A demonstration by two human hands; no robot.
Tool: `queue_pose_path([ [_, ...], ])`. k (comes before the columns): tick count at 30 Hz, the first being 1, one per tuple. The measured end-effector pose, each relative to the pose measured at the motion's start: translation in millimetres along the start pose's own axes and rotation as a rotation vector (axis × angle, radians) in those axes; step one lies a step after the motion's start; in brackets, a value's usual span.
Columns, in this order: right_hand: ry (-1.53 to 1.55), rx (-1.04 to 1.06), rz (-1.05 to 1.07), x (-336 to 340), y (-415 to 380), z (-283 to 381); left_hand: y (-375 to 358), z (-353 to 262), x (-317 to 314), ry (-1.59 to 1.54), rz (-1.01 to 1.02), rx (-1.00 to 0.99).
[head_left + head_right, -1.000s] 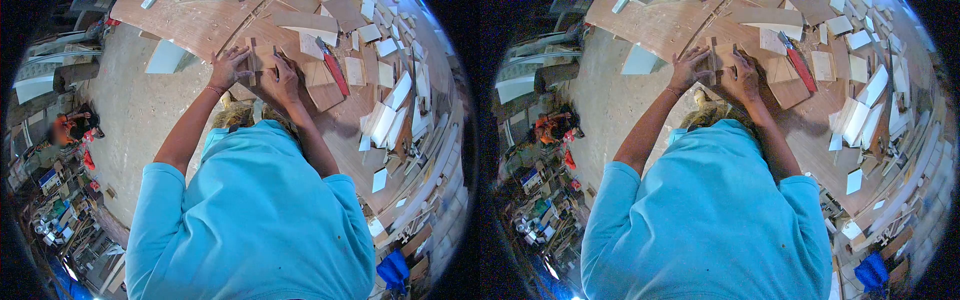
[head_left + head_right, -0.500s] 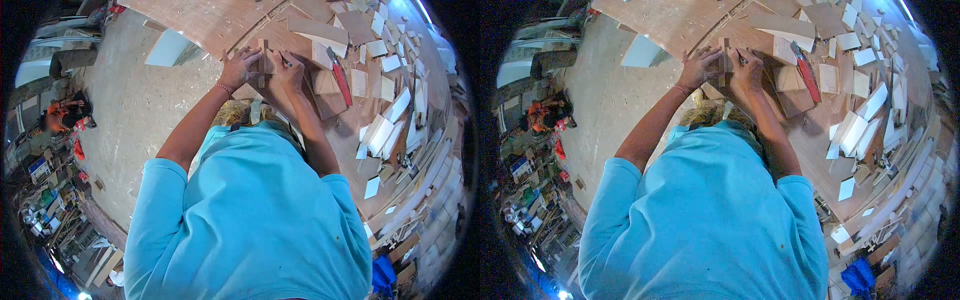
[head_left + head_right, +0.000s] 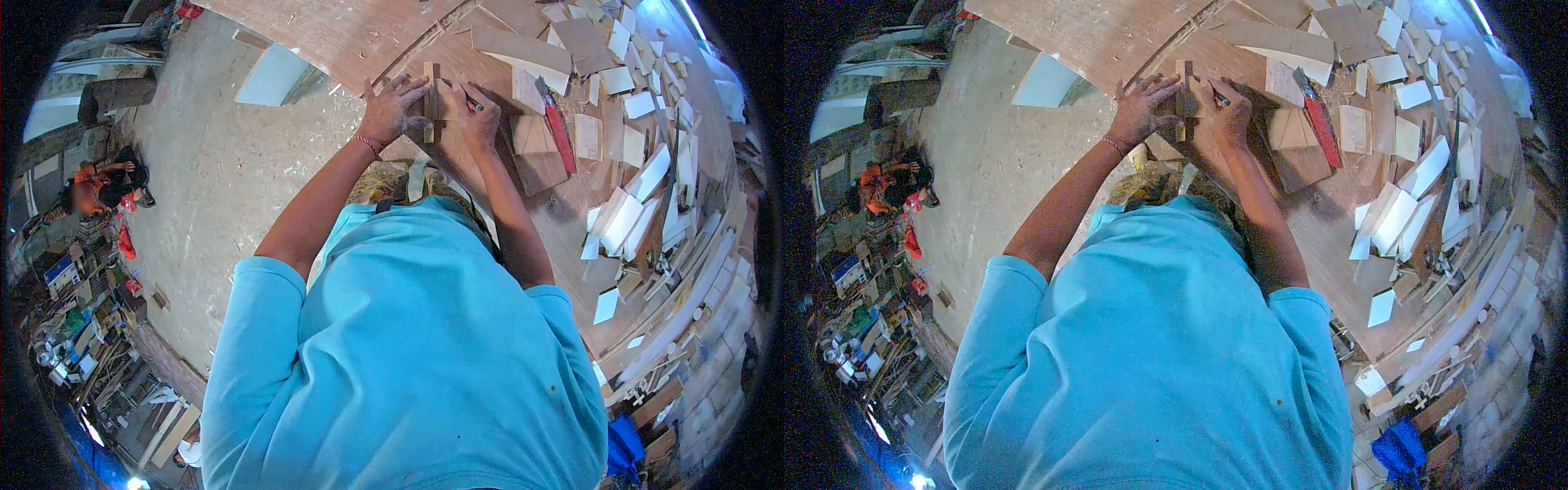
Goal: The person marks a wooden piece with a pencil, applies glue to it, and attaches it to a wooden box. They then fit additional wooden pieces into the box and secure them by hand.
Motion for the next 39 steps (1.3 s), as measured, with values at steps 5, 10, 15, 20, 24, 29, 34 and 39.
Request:
queue_pose_path([
  [5, 0.004, 0.018, 0.019, -0.8, 0.0, 1.0, 0.3, 0.8, -1.7, -0.015, -0.027, 0.003],
  [10, -0.054, 0.054, 0.018, 0.9, 1.6, 9.4, 0.0, -0.7, -0.4, 0.001, -0.017, -0.003],
  [15, -0.026, 0.048, 0.036, 1.1, 0.7, 10.9, 0.0, -1.0, 0.8, 0.012, -0.003, -0.003],
  [20, -0.034, 0.052, 0.058, 0.6, 0.0, 10.2, -0.2, -2.3, 2.8, -0.022, 0.002, 0.009],
  [24, -0.049, 0.043, 0.068, 1.3, 0.8, 13.8, 0.2, -1.3, 1.8, -0.022, 0.005, 0.005],
  [29, -0.063, 0.056, 0.061, 0.6, -0.2, 11.9, 0.1, -1.0, 1.1, -0.014, 0.018, 0.002],
  [34, -0.044, 0.047, 0.061, 0.9, -0.1, 11.8, -0.8, -2.5, 3.3, -0.008, 0.022, 0.016],
  [39, -0.033, 0.039, 0.055, -1.0, -1.2, 7.9, -0.3, -0.9, 1.0, -0.009, 0.0, 0.009],
])
Point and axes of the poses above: each hand's wrist, its own y-axis towards the middle knuckle, its own x-axis out of the back of the hand, z = x × y, the point moved 4 cm from there along y, towards the middle knuckle, and after that the axes turned 14 degrees about x, right-handed, at the moved point
